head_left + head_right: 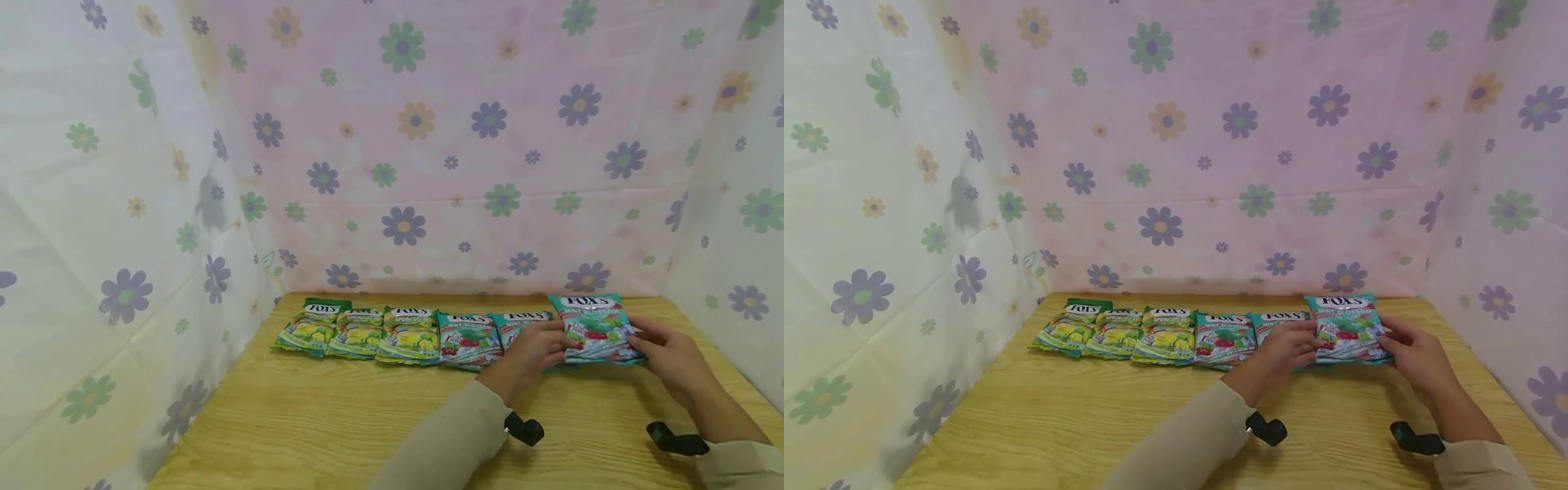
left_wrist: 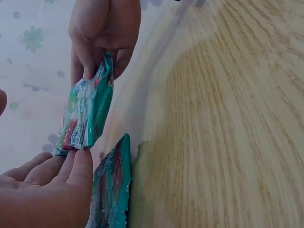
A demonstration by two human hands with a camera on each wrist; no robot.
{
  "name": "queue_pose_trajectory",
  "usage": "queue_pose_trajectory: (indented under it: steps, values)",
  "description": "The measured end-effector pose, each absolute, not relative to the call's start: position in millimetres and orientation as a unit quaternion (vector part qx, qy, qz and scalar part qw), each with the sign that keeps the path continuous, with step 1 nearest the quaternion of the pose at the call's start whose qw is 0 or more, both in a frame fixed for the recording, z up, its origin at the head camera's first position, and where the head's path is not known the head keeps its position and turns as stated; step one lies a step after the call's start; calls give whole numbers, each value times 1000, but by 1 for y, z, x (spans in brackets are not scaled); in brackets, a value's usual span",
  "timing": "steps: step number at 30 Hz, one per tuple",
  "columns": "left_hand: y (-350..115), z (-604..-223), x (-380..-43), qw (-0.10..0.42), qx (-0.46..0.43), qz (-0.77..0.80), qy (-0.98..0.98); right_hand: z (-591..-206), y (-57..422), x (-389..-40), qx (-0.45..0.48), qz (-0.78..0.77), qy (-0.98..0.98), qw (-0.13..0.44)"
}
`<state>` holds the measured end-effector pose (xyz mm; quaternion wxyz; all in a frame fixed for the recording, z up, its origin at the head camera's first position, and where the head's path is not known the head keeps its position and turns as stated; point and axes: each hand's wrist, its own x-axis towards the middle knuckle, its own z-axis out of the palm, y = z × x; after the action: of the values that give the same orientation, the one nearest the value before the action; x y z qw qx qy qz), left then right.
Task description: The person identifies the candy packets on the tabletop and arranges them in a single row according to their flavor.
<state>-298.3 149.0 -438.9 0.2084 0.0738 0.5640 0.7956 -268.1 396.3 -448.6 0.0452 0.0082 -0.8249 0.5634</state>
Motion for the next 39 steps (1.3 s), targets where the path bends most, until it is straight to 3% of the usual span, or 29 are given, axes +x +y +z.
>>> queue_pose_trajectory:
  steps: [11, 23, 39]
  values:
    - [143, -448, -299, 259, 89, 794, 543, -463, 399, -274, -15, 546, -837, 3]
    - [147, -441, -292, 209, 116, 746, 622, -455, 402, -271, -33, 461, -886, -23]
    - [154, -440, -300, 263, 106, 740, 610, -456, 407, -274, -18, 362, -932, -25]
